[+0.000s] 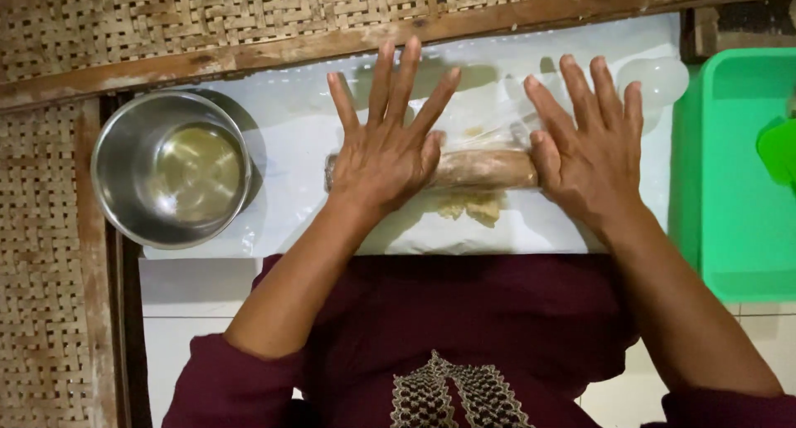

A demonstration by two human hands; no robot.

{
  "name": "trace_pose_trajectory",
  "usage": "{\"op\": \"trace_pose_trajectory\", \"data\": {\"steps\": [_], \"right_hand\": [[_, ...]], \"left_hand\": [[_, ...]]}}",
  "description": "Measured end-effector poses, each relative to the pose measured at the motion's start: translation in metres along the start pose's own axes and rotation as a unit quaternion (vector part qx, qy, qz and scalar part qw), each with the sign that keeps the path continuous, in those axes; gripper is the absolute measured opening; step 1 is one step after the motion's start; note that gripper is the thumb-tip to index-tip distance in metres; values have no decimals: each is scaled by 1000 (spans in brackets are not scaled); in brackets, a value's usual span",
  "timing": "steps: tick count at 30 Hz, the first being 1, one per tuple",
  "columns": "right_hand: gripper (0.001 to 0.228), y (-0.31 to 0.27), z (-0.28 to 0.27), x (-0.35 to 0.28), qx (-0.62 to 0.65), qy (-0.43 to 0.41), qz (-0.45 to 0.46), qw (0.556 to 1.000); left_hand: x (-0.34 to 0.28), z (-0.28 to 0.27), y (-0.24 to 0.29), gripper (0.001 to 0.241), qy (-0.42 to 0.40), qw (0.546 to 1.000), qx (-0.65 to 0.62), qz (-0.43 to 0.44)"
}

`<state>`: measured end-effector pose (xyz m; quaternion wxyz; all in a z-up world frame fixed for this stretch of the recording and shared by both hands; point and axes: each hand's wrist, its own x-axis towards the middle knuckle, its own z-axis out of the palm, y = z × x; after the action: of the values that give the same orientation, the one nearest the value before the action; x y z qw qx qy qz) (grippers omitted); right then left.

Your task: Flattening dough with a rolling pin and cutting out small circular pieces to place on a drying rack.

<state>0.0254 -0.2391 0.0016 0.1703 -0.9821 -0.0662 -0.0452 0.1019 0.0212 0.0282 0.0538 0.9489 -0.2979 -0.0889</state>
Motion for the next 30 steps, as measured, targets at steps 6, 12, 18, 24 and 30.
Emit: {"op": "trace_pose_trajectory", "data": {"steps": [6, 12, 18, 24, 30], "right_hand": [[59, 14, 4, 28, 15, -47, 27, 998], [61, 18, 3, 62, 5, -59, 49, 997], [66, 20, 8, 52, 21, -82, 57, 995], [64, 8, 5, 27, -2, -82, 61, 995], [63, -7, 3, 2, -6, -67, 75, 995]], "left_hand": [[19, 19, -18, 83, 119, 993, 24, 12], [41, 24, -31, 90, 257, 962, 90, 19], [32, 41, -29, 91, 280, 959, 28, 31], [6, 37, -14, 90, 223, 975, 8, 19], [-12, 40, -3, 77, 148, 989, -2, 3]]}}
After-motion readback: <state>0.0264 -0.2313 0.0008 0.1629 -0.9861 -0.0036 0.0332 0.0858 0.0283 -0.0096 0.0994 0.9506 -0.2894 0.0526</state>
